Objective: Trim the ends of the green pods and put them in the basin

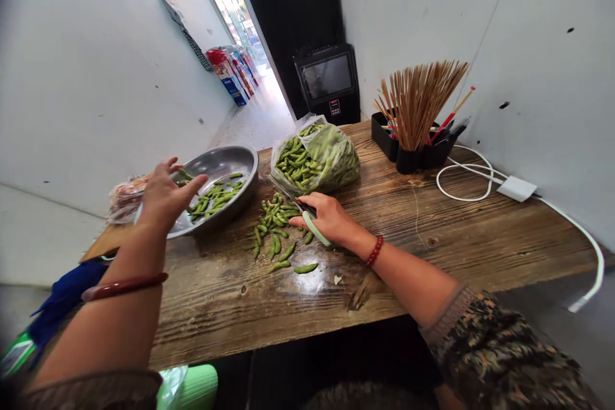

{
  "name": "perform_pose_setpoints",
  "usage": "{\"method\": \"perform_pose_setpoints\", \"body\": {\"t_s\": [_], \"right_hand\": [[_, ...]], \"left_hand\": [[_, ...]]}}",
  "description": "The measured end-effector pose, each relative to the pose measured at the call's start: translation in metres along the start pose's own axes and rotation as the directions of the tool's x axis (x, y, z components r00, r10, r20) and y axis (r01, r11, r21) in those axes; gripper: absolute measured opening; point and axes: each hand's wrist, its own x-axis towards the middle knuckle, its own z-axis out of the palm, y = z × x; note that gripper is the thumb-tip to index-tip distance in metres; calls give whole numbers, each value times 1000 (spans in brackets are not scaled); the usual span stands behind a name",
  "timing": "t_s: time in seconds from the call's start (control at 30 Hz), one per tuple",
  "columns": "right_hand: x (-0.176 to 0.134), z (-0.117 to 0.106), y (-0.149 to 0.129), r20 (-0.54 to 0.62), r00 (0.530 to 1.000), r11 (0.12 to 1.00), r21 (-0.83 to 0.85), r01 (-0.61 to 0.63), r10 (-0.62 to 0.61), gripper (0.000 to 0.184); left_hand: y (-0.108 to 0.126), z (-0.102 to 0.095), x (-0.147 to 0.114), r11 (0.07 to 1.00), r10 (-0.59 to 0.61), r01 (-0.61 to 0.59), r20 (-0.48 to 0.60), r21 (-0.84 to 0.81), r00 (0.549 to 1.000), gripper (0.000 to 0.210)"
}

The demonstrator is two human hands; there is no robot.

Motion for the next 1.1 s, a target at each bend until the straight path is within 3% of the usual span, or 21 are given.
{"method": "perform_pose_setpoints", "body": {"t_s": [0.07, 0.1, 0.2, 0.3, 0.4, 0.47, 0.6, 0.7, 0.83, 0.97, 1.03, 1.1], "right_hand": [[0, 0, 0, 4, 1000, 1000, 9, 4, -4, 38], [0, 0, 1, 5, 1000, 1000, 9, 5, -5, 38], [0, 1, 3, 5, 1000, 1000, -2, -2, 2, 38], [0, 2, 5, 11, 1000, 1000, -26, -9, 9, 38], [0, 1, 3, 21, 1000, 999, -52, -11, 12, 37], [-1, 1, 1, 26, 1000, 998, -57, -8, 10, 38], [-1, 1, -2, 35, 999, 998, -56, -10, 12, 37], [0, 1, -2, 34, 999, 999, -47, -20, 21, 36], [0, 1, -1, 29, 999, 999, -49, -16, 17, 36], [0, 2, 2, 15, 1000, 999, -51, -20, 21, 36], [1, 3, 2, 13, 1000, 998, -49, -26, 26, 37], [1, 3, 2, 8, 999, 999, -37, -32, 32, 37]], "left_hand": [[0, -4, -3, 968, 111, -110, 12, 224, 994, 52], [3, -3, -10, 959, 145, -146, 23, 245, 989, 46], [17, 13, -47, 978, 193, -204, 175, 49, 965, 26], [26, 37, -88, 950, 309, -255, 408, -181, 859, 11], [26, 56, -117, 929, 370, -300, 523, -217, 768, 26], [23, 61, -126, 919, 388, -359, 544, -165, 744, 38], [21, 62, -130, 890, 401, -444, 638, -102, 657, 54], [25, 67, -128, 877, 384, -477, 685, -60, 619, 50], [37, 82, -127, 870, 341, -491, 670, 41, 660, 26], [38, 97, -126, 884, 358, -467, 614, 20, 703, 22], [35, 100, -123, 925, 340, -377, 566, -54, 751, 15], [33, 101, -118, 963, 258, -182, 494, -197, 831, 6]]}}
